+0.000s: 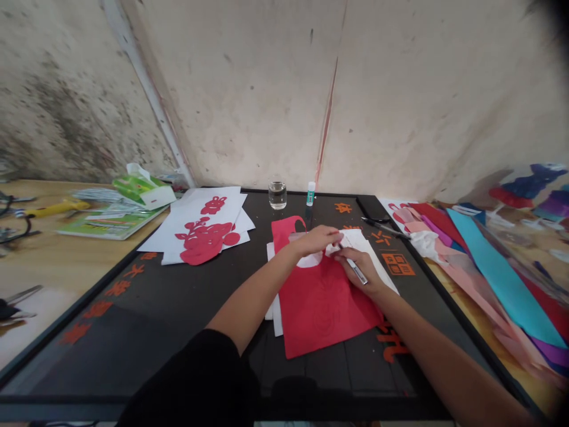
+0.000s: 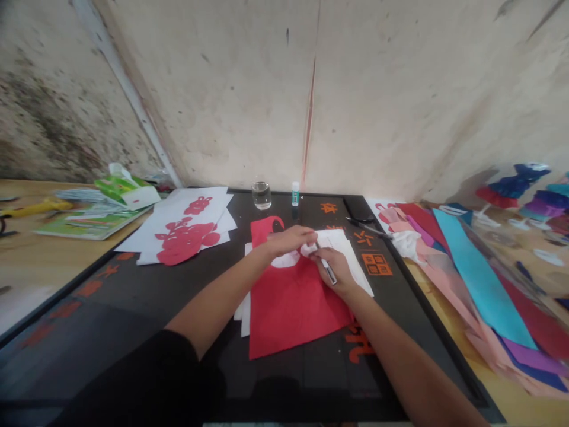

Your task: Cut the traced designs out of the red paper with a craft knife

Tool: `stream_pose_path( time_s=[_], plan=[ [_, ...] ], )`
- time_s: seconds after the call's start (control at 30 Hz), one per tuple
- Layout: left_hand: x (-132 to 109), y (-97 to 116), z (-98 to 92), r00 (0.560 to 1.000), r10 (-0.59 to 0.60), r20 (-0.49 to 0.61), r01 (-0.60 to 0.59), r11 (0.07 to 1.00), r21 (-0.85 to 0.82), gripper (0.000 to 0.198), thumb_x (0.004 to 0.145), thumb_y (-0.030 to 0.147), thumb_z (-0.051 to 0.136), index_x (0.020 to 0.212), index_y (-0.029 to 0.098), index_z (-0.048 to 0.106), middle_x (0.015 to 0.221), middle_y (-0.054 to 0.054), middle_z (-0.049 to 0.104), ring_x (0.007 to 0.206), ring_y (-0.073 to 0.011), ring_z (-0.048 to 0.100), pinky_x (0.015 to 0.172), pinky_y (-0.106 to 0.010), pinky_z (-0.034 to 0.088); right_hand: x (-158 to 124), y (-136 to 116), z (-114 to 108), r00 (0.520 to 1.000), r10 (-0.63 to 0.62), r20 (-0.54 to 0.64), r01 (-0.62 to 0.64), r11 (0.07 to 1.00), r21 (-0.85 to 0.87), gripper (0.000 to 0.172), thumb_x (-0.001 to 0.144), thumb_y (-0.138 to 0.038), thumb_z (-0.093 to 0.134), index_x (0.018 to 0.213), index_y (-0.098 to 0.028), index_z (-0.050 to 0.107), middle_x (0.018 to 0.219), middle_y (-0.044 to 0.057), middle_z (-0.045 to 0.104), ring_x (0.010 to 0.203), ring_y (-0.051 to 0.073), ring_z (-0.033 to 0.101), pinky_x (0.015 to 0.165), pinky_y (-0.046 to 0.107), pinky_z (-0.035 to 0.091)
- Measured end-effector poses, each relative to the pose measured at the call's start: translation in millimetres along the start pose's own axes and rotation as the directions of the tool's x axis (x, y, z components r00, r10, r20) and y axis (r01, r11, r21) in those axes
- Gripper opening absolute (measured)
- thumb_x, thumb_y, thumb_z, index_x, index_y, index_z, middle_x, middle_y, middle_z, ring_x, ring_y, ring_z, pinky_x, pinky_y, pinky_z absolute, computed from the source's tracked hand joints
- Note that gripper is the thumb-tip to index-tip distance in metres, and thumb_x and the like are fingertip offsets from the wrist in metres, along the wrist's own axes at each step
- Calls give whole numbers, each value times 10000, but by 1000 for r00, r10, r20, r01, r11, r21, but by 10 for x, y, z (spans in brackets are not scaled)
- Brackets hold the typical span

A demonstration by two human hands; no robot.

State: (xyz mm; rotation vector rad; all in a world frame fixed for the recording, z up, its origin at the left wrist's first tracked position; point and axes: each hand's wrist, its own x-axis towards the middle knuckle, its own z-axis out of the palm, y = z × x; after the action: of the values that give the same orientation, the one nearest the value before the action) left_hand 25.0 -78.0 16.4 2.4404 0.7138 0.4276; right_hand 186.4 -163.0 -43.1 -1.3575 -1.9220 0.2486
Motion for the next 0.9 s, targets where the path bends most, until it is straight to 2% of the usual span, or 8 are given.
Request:
stream_pose_path(
  time_s=[0.07,0.23,0.33,0.47,0.57,0.7,0.8,0.9],
  plan=[
    [-12,-27,-91,996,-40,-81,38,999,-30,485,1016,400,214,869,143,597,786,-32,613,667,-122,541,629,-241,422,-9,11,10,1000,-11,-2,11,1000,-16,263,928,-304,475,868,-224,719,927,67,759,892,232,710,847,361,535],
    [-215,-108,-501,987,-79,-141,80,997,4,416,975,482,370,915,155,620,836,-36,629,744,-142,561,721,-264,432,20,54,-146,998,-11,-60,7,997,-76,288,870,-390,624,1090,-218,697,1080,93,746,980,264,710,887,397,545],
    [-489,-177,-725,996,-81,-35,84,992,90,300,874,458,580,979,189,660,905,-27,664,862,-166,583,876,-304,404,88,-12,-362,990,-25,-136,7,992,-127,380,807,-429,694,1115,-206,688,1171,137,710,1079,326,671,957,474,506],
    [-939,-261,-785,976,-106,192,63,974,218,413,596,421,835,953,253,712,975,-1,688,1035,-220,565,1058,-381,273,140,-327,-454,991,-96,-90,78,979,-189,299,844,-394,652,1074,-211,708,1155,125,717,1068,331,676,957,471,503],
    [-1197,-305,-685,953,-156,260,72,949,306,427,531,407,867,876,205,715,938,-44,681,1031,-264,560,1031,-405,303,95,-655,-244,991,-126,32,130,976,-173,266,884,-365,595,1071,-217,712,1073,99,745,986,303,705,879,421,534],
    [-1363,-340,-564,950,-191,246,89,924,371,403,541,332,860,867,165,691,1026,-80,660,1011,-265,571,936,-348,381,16,-1003,233,972,-138,190,169,974,-153,246,875,-339,625,1092,-249,699,1019,78,754,897,270,717,777,373,538],
    [-1434,-351,-535,949,-238,206,143,909,391,327,591,276,820,868,181,674,962,-36,671,953,-225,602,920,-315,390,26,-1150,540,959,-122,255,170,970,-176,359,809,-413,720,1123,-244,676,998,107,747,870,274,706,732,363,516],
    [-1508,-335,-520,943,-304,135,224,881,417,287,624,251,779,880,208,657,848,7,680,929,-213,625,997,-341,346,87,-1247,726,960,-89,265,153,960,-233,488,750,-488,765,1124,-193,658,1021,155,723,945,304,676,806,406,482]
  ],
)
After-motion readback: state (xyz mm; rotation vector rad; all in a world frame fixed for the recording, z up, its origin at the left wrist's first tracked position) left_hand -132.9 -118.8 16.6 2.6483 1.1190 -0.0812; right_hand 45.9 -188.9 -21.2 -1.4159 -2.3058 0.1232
